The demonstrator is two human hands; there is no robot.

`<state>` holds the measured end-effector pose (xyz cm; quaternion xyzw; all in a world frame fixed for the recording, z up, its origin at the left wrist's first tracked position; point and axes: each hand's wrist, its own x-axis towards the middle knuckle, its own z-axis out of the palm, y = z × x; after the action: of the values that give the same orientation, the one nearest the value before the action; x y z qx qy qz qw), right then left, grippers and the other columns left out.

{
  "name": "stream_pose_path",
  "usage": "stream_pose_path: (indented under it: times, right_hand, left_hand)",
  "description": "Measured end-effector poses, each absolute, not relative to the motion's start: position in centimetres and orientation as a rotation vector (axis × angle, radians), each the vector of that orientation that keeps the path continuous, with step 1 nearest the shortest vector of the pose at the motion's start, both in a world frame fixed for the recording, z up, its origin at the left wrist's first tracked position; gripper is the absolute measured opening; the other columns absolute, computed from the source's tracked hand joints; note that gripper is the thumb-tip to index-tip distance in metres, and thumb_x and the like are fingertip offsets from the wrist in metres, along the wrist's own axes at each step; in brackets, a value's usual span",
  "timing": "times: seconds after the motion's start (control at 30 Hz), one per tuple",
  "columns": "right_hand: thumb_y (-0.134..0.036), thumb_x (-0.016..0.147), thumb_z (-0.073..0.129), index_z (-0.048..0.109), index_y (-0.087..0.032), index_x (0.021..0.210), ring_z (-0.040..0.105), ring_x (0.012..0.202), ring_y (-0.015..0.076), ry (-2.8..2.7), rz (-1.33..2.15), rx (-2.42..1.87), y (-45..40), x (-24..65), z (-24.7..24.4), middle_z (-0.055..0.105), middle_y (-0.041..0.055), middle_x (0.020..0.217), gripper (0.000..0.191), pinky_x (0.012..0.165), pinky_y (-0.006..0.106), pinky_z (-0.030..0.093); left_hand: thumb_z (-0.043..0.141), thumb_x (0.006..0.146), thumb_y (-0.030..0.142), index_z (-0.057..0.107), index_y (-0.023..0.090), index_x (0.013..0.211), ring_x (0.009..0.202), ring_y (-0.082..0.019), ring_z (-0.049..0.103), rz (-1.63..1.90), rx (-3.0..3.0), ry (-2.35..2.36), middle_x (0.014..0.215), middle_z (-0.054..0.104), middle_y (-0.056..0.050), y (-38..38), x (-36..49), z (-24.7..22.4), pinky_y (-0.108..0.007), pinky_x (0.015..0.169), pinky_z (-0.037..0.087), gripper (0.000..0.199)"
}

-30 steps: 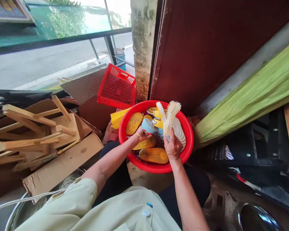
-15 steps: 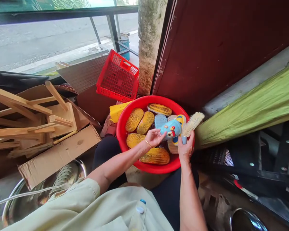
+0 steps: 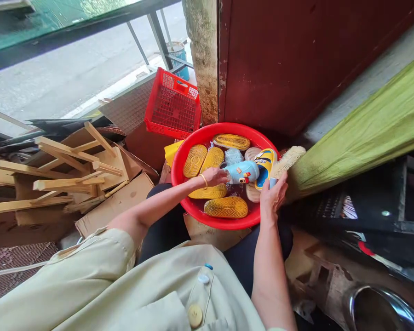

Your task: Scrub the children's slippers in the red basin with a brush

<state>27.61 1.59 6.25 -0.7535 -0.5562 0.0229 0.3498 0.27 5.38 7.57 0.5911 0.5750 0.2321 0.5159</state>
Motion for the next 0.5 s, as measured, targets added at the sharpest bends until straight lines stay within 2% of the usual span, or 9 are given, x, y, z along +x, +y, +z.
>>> stream_pose_path:
  times: [0.03, 0.13, 0.2, 0.27, 0.3, 0.37, 0.43, 0.5]
  right_hand:
    - [-0.045, 0.101, 0.051, 0.034, -0.009, 0.164, 0.064, 0.127, 0.0402, -1.419, 0.052, -1.94, 1.5, 27.8, 6.3, 0.061, 0.0298, 0.139, 0.074, 0.105, 0.055, 0.052]
    - [-0.043, 0.1, 0.052, 0.031, -0.009, 0.165, 0.06, 0.135, 0.0393, -1.43, 0.034, -1.854, 1.2, 27.9, 6.3, 0.056, 0.029, 0.149, 0.077, 0.11, 0.055, 0.05]
    - [-0.044, 0.099, 0.054, 0.03, -0.009, 0.166, 0.062, 0.132, 0.0381, -1.492, 0.065, -1.807, 0.7, 27.5, 6.2, 0.057, 0.0276, 0.15, 0.079, 0.108, 0.054, 0.052]
    - [-0.046, 0.098, 0.054, 0.034, -0.008, 0.165, 0.067, 0.125, 0.0372, -1.566, 0.12, -1.789, 0.1, 26.8, 6.0, 0.062, 0.0271, 0.145, 0.079, 0.104, 0.052, 0.055]
    - [-0.047, 0.099, 0.054, 0.036, -0.008, 0.163, 0.068, 0.122, 0.0367, -1.6, 0.147, -1.787, -0.3, 26.3, 5.9, 0.064, 0.0268, 0.143, 0.078, 0.101, 0.051, 0.057]
    - [-0.047, 0.099, 0.052, 0.04, -0.008, 0.162, 0.072, 0.115, 0.0354, -1.652, 0.194, -1.788, -1.2, 25.6, 5.7, 0.068, 0.0259, 0.137, 0.075, 0.097, 0.048, 0.058]
    - [-0.045, 0.1, 0.05, 0.04, -0.007, 0.162, 0.074, 0.11, 0.0339, -1.672, 0.228, -1.792, -1.8, 25.0, 5.4, 0.071, 0.0248, 0.132, 0.074, 0.095, 0.046, 0.06]
    - [-0.044, 0.099, 0.049, 0.04, -0.007, 0.161, 0.073, 0.112, 0.0338, -1.679, 0.249, -1.781, -2.1, 24.5, 5.2, 0.071, 0.0249, 0.132, 0.073, 0.095, 0.046, 0.06]
  left_hand:
    - [0.09, 0.073, 0.025, 0.074, 0.021, 0.083, 0.131, -0.041, 0.059, 0.455, 1.568, 1.401, 0.104, 0.075, -0.013, 4.3, -1.2, 7.7, -0.047, 0.119, 0.039, 0.019]
    - [0.091, 0.072, 0.039, 0.074, 0.025, 0.124, 0.147, -0.045, 0.046, 0.17, 1.809, 1.476, 0.148, 0.062, -0.016, 1.0, -4.2, 7.4, -0.057, 0.128, 0.023, 0.056]
    - [0.094, 0.066, 0.033, 0.062, 0.027, 0.145, 0.156, -0.046, 0.034, 0.038, 1.903, 1.514, 0.165, 0.047, -0.018, -0.6, -4.9, 6.6, -0.065, 0.129, 0.013, 0.085]
    - [0.094, 0.059, 0.019, 0.052, 0.029, 0.155, 0.158, -0.047, 0.028, -0.024, 1.971, 1.522, 0.171, 0.037, -0.019, -1.3, -5.0, 5.8, -0.07, 0.128, 0.008, 0.105]
    - [0.092, 0.057, 0.012, 0.05, 0.03, 0.157, 0.158, -0.048, 0.029, -0.025, 1.978, 1.522, 0.171, 0.036, -0.019, -1.3, -5.0, 5.5, -0.071, 0.127, 0.009, 0.11]
    - [0.088, 0.054, 0.006, 0.055, 0.03, 0.153, 0.153, -0.048, 0.037, 0.058, 1.879, 1.526, 0.165, 0.046, -0.018, -0.7, -5.4, 5.5, -0.068, 0.127, 0.019, 0.107]
    - [0.086, 0.056, 0.008, 0.063, 0.028, 0.145, 0.144, -0.046, 0.051, 0.217, 1.67, 1.501, 0.151, 0.061, -0.016, 0.3, -6.2, 6.0, -0.061, 0.122, 0.036, 0.094]
    - [0.082, 0.063, 0.013, 0.067, 0.025, 0.14, 0.127, -0.041, 0.066, 0.366, 1.458, 1.428, 0.131, 0.073, -0.012, 1.5, -7.2, 6.8, -0.051, 0.108, 0.052, 0.079]
